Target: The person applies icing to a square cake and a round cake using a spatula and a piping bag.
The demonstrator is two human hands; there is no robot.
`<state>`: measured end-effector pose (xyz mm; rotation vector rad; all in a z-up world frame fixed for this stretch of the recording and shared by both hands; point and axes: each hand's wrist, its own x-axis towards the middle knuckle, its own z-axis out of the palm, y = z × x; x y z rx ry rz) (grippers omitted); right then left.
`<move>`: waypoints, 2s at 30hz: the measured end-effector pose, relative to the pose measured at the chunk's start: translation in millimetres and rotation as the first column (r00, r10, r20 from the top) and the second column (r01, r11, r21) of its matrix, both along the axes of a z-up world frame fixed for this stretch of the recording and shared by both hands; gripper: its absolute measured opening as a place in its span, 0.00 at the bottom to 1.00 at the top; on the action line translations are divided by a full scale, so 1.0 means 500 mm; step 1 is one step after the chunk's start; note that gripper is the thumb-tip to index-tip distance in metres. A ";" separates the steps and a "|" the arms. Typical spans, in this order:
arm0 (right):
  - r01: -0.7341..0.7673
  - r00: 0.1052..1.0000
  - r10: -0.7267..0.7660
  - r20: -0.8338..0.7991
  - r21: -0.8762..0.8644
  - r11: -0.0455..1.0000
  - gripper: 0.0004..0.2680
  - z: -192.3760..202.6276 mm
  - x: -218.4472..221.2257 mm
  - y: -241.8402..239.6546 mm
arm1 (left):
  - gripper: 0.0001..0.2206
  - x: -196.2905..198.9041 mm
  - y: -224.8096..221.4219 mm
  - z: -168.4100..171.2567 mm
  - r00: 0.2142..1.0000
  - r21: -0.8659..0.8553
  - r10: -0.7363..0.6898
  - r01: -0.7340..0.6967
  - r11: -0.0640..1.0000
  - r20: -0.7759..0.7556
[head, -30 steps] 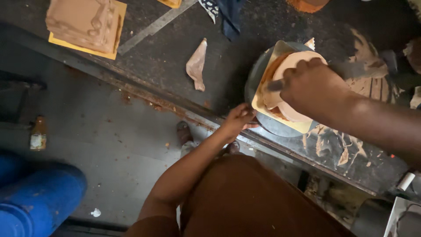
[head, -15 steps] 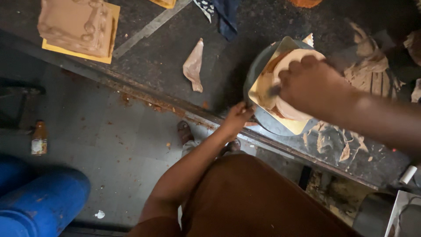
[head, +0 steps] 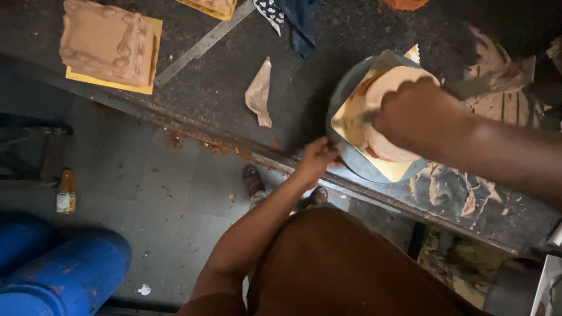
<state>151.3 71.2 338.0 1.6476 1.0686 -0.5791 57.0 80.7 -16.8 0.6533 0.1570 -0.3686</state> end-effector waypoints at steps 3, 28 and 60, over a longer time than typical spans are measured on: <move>0.076 0.991 -0.082 -0.103 -0.062 0.995 0.05 -0.002 -0.017 -0.013 | 0.20 0.054 0.031 0.001 0.990 0.222 0.048 -0.016 0.975 -0.136; 0.187 0.598 -0.802 0.011 0.970 0.153 0.08 -0.223 -0.131 -0.886 | 0.17 0.019 0.060 0.015 0.990 0.229 0.065 -0.034 0.973 -0.128; 0.822 0.316 -0.053 -0.947 0.302 -0.484 0.08 -0.374 -0.259 -0.882 | 0.19 -0.103 -0.069 0.051 0.909 0.405 0.331 -0.211 0.890 -0.254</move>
